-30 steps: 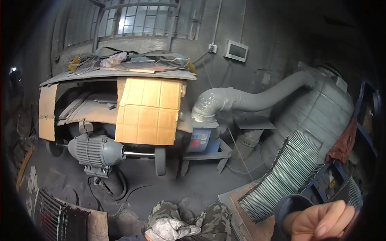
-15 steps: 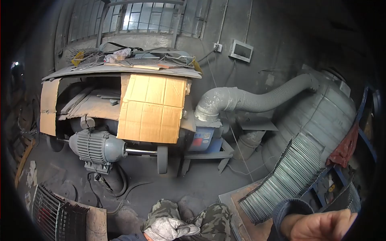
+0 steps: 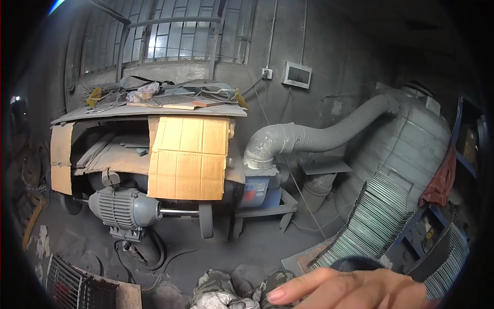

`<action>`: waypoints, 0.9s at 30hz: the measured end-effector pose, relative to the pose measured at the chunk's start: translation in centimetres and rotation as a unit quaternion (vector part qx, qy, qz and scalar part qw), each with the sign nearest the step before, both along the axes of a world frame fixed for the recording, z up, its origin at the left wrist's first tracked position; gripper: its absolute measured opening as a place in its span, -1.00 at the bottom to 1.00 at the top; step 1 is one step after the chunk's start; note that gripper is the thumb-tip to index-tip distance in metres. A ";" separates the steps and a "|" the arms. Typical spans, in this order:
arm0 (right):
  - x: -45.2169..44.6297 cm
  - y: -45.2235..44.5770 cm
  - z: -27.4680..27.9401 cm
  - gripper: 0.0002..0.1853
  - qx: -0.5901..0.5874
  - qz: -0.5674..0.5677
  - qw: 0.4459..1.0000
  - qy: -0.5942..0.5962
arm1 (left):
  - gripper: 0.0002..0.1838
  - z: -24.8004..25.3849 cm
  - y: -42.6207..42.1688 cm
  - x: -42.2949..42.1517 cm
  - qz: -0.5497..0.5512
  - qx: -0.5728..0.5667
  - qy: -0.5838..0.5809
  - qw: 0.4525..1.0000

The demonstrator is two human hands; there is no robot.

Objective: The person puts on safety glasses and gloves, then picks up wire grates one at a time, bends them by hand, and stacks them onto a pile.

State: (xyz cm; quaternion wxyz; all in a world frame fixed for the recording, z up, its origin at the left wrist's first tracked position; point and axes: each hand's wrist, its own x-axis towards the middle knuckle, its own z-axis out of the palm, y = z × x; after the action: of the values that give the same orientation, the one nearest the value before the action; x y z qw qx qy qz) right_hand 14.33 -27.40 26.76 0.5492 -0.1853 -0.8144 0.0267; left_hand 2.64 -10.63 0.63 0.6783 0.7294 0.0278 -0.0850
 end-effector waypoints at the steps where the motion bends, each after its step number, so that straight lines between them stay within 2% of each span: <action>1: 0.1 0.7 -0.3 -0.21 0.039 0.022 0.999 -0.003 | -0.72 -0.7 -0.1 -0.1 0.002 -0.025 -0.002 1.000; 4: -0.7 2.4 -1.4 -0.18 0.093 0.030 0.994 0.042 | -0.76 -3.6 -0.5 0.0 0.014 -0.102 -0.013 0.995; 5: -1.7 0.9 -0.6 -0.17 0.020 0.011 0.996 0.081 | -0.76 -4.1 -0.3 0.2 0.017 -0.127 -0.015 0.992; 6: -2.3 -0.2 0.0 -0.17 -0.030 -0.007 0.995 0.095 | -0.75 -4.3 0.2 0.6 -0.020 -0.104 0.047 0.993; 8: -3.0 -1.8 1.0 -0.17 -0.105 -0.041 0.989 0.092 | -0.76 -4.3 0.4 0.8 -0.024 -0.087 0.036 0.995; 10: -2.7 -1.4 1.0 -0.18 -0.101 -0.035 0.993 0.059 | -0.76 -4.3 0.4 0.7 -0.011 -0.078 0.000 0.997; 16: 0.0 0.5 -0.5 -0.21 0.006 0.002 1.000 -0.009 | -0.77 -4.5 0.5 0.5 0.000 -0.063 -0.024 0.998; 24: 0.6 1.5 -1.1 -0.16 0.004 0.004 1.000 0.024 | -0.77 -5.5 1.0 0.9 -0.005 -0.054 -0.050 0.997; 27: 0.5 1.3 -1.4 -0.14 0.009 -0.005 0.999 0.035 | -0.77 -7.8 1.4 0.9 -0.014 -0.052 -0.110 0.992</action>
State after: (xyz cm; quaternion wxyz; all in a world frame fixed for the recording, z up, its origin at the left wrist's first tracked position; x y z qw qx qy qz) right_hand 14.88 -26.06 25.38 0.5795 -0.1831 -0.7938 0.0232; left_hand 3.55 -9.22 -7.13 0.7131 0.6982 -0.0614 -0.0146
